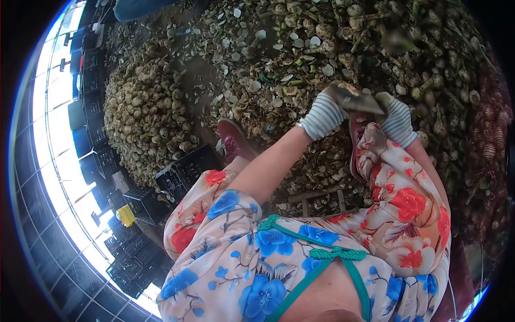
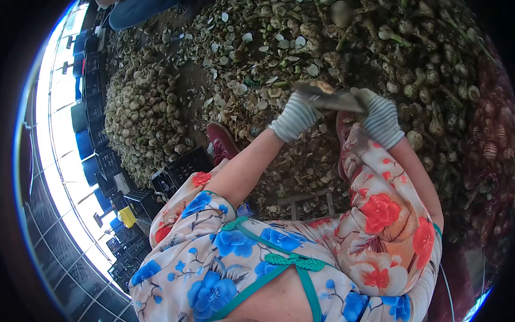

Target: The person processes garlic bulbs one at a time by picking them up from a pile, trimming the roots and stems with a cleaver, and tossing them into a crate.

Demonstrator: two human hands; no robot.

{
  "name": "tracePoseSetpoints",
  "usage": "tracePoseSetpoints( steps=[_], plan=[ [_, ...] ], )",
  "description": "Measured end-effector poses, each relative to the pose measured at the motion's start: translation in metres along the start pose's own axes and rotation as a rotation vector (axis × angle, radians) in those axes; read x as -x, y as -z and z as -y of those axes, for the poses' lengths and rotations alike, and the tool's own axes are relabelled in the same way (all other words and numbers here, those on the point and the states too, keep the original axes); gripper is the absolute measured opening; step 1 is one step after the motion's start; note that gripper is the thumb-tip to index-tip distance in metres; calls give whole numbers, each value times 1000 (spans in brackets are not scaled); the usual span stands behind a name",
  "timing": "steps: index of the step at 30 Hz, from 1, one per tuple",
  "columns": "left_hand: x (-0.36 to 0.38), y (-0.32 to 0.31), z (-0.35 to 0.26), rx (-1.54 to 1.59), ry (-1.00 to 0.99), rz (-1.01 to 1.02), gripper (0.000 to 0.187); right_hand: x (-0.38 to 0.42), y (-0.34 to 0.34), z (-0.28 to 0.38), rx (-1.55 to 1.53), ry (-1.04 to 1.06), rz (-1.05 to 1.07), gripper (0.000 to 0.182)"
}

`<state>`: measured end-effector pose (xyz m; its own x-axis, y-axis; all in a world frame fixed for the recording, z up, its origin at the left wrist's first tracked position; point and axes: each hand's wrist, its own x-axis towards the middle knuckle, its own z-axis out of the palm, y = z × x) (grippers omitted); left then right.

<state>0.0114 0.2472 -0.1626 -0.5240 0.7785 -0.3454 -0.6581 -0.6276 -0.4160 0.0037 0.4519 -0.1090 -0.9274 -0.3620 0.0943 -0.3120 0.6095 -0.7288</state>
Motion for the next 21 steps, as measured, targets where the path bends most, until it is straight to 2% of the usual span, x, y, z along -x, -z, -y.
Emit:
tracePoseSetpoints(
  steps=[1, 3, 4, 5, 7, 8, 9, 10, 11, 12, 13, 14, 15, 17, 19, 21],
  plan=[
    [-2, 2, 0, 16, -51, -39, 34, 10, -13, -33, 100, -98, 84, 30],
    [-13, -3, -8, 32, -136, -109, 31, 25, -18, -52, 207, -364, 111, 30],
    [-10, -38, 15, -438, -436, -465, 29, 31, -21, -53, 196, -365, 124, 30],
    [-9, -41, 7, -459, -364, -579, 31, 38, -24, -53, 73, -401, 90, 30],
    [-9, -29, -22, -466, -197, -306, 31, 35, -18, -49, -29, -423, 31, 31],
    [-9, -43, -30, -68, -40, -371, 36, 34, -16, -29, -81, -285, 58, 32],
    [-27, -2, -53, -51, -181, -50, 20, 35, -16, -18, -136, -146, 85, 33],
    [-11, -33, -26, -513, -488, -294, 17, 39, -18, -16, -359, 12, 56, 36],
    [6, -70, 4, -983, -788, -534, 15, 36, -19, -14, -360, 12, 55, 36],
    [6, -69, 5, -985, -787, -533, 15, 29, -21, -10, -102, 109, 90, 35],
    [5, -67, 6, -772, -771, -578, 13, 22, -23, -8, 156, 202, 126, 34],
    [4, -63, 6, -558, -749, -619, 12, 15, -27, -10, 153, 169, 176, 32],
    [1, -47, 2, -558, -748, -622, 12, 10, -27, -11, 151, 167, 177, 32],
    [-7, -3, -12, -343, -489, -303, 17, 1, -24, -10, 259, 141, 132, 29],
    [-15, 3, -11, -355, -505, -302, 19, -2, -25, -8, 271, 145, 93, 28],
    [-17, -7, 0, -206, -449, -166, 15, -3, -26, -11, 254, 171, 15, 27]
  ],
)
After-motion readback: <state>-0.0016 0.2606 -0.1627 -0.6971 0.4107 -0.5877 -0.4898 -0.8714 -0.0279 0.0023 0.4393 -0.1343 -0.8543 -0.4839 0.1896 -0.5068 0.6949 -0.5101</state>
